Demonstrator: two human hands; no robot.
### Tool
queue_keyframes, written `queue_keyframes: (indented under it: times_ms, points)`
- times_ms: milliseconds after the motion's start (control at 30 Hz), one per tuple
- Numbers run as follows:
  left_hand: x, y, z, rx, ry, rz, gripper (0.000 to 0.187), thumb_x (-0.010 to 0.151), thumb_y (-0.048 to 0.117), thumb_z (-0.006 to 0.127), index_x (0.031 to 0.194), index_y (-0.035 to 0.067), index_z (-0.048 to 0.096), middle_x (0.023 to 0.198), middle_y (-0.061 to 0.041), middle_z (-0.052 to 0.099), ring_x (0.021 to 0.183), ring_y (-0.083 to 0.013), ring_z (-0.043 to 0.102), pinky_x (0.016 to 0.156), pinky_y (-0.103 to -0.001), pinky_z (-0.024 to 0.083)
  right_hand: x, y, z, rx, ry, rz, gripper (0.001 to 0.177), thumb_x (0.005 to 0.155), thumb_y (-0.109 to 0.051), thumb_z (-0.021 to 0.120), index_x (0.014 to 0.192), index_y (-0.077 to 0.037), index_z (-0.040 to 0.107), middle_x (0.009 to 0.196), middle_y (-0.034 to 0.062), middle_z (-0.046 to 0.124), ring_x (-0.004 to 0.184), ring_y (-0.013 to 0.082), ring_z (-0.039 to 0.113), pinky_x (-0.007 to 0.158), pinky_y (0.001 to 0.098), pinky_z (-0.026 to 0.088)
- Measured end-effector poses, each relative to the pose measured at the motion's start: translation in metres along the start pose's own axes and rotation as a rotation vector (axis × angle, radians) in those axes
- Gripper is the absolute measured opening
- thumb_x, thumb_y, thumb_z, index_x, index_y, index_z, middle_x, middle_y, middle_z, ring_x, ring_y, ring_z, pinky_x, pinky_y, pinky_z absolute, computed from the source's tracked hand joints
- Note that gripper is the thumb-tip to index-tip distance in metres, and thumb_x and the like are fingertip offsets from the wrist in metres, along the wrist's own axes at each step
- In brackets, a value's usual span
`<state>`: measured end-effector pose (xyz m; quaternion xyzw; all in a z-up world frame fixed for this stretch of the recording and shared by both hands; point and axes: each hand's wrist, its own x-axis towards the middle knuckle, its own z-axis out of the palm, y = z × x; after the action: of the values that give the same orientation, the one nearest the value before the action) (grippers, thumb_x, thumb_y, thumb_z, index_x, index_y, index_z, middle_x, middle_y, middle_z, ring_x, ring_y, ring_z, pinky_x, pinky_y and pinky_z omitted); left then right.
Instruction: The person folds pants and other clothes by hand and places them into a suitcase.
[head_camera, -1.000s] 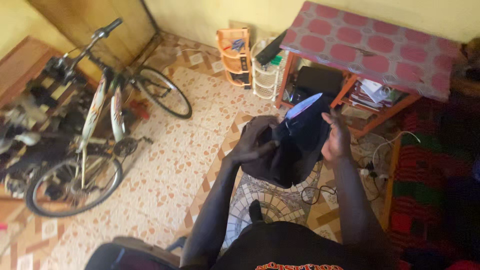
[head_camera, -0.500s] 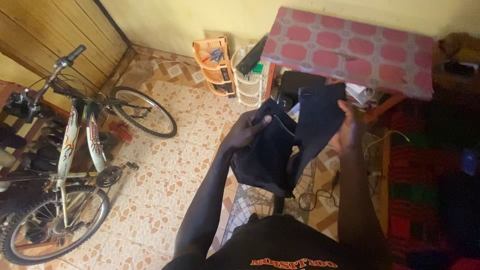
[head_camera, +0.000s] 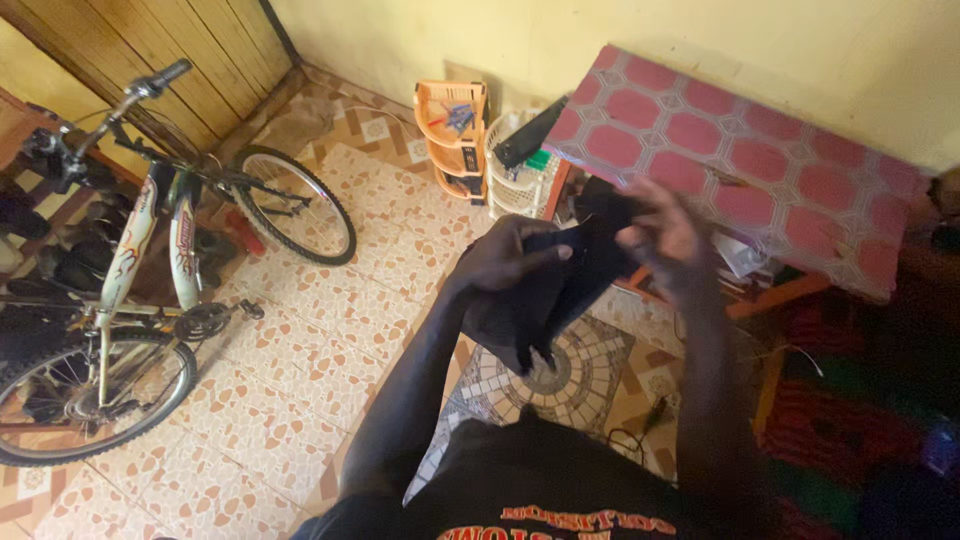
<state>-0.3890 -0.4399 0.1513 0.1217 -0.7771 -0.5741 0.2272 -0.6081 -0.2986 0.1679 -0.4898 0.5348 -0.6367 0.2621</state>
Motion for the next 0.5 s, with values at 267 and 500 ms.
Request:
queue_keyframes:
  times_ms: [267,500]
  points:
    - [0.028,-0.018,-0.002,0.199,0.215,-0.170,0.043,0.104,0.042,0.065,0.095,0.003,0.081,0.066,-0.003,0.060,0.065,-0.0099,0.048,0.058,-0.036,0.043,0.017,0.044,0.019,0.151,-0.259,0.030,0.035,0.096,-0.020,0.077,0.123,0.000,0.068,0.111,0.0015,0.071,0.104,0.0116,0.063,0.096,0.0297,0.050]
    - [0.006,-0.020,-0.045,0.192,0.075,0.004,0.034,0.092,0.038,0.076,0.101,0.005,0.076,0.087,-0.001,0.075,0.084,-0.0093,0.065,0.079,-0.030,0.052,0.032,0.050,0.001,0.241,-0.131,-0.046,0.027,0.104,-0.018,0.071,0.123,0.001,0.069,0.113,0.0008,0.068,0.105,0.0103,0.062,0.099,0.0305,0.050]
